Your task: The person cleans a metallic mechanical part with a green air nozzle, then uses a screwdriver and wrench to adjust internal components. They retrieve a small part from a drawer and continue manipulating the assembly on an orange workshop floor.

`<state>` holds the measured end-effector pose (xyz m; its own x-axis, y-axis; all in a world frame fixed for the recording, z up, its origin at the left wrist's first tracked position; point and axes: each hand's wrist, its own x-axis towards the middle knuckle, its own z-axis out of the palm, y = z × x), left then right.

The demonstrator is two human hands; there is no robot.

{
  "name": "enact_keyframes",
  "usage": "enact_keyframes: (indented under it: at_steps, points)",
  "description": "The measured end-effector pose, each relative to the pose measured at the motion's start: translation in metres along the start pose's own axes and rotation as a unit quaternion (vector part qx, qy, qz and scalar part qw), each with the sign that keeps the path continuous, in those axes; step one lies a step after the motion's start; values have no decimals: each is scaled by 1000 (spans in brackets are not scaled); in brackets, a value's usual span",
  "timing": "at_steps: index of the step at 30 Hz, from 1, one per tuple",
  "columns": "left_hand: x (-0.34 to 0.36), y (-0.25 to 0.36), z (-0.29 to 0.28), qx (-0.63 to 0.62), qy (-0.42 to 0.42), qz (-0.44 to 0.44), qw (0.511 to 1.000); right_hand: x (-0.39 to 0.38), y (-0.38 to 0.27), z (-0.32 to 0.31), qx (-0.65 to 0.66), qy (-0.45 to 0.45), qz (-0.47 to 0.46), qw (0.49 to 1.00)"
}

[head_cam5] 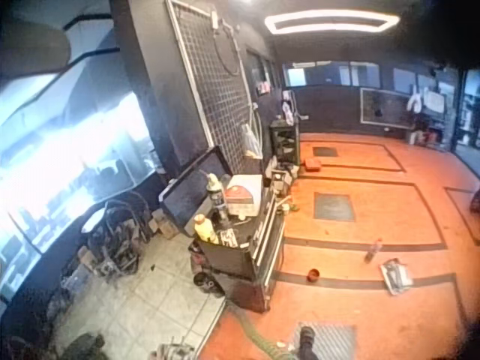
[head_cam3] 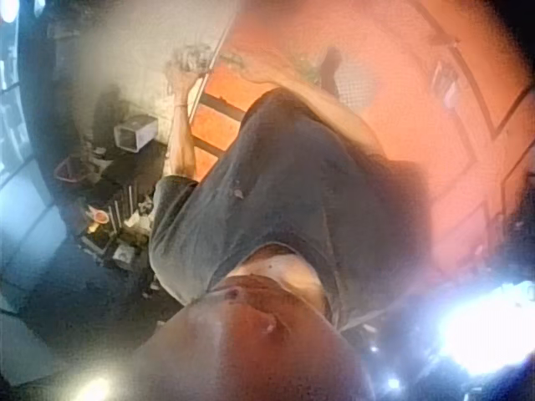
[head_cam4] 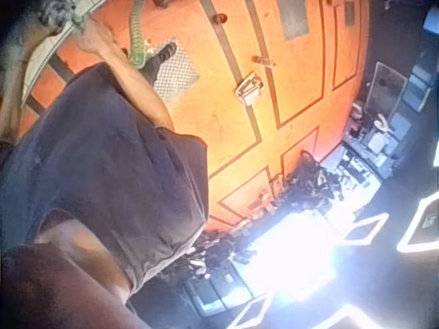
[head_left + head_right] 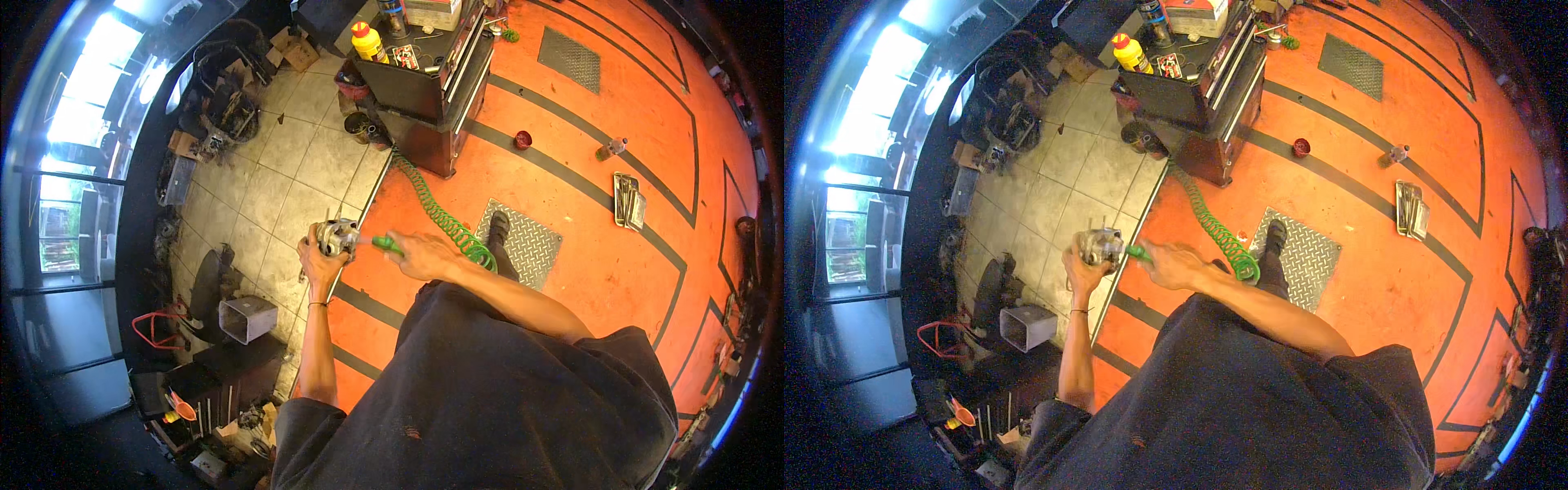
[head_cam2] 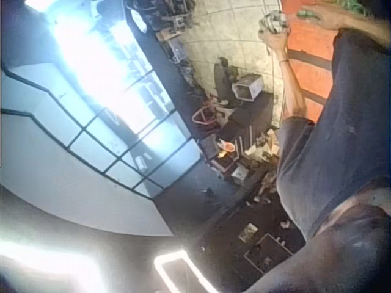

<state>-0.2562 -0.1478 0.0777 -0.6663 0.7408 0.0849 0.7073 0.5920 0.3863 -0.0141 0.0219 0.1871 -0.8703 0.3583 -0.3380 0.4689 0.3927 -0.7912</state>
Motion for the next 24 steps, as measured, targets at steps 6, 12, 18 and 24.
enact_keyframes:
  at_steps: [6,12,18,24]
  points:
    - [10,31,-34,146,-73,154,975,14,-7,-7,21,-47,-13,999]
    - [12,33,-44,222,-128,244,935,21,-15,-10,-3,-76,-52,996]
    - [16,25,-36,238,-145,283,918,25,-23,-14,-12,-46,-4,999]
    - [22,34,-37,246,-177,318,898,41,-10,0,7,9,-64,998]
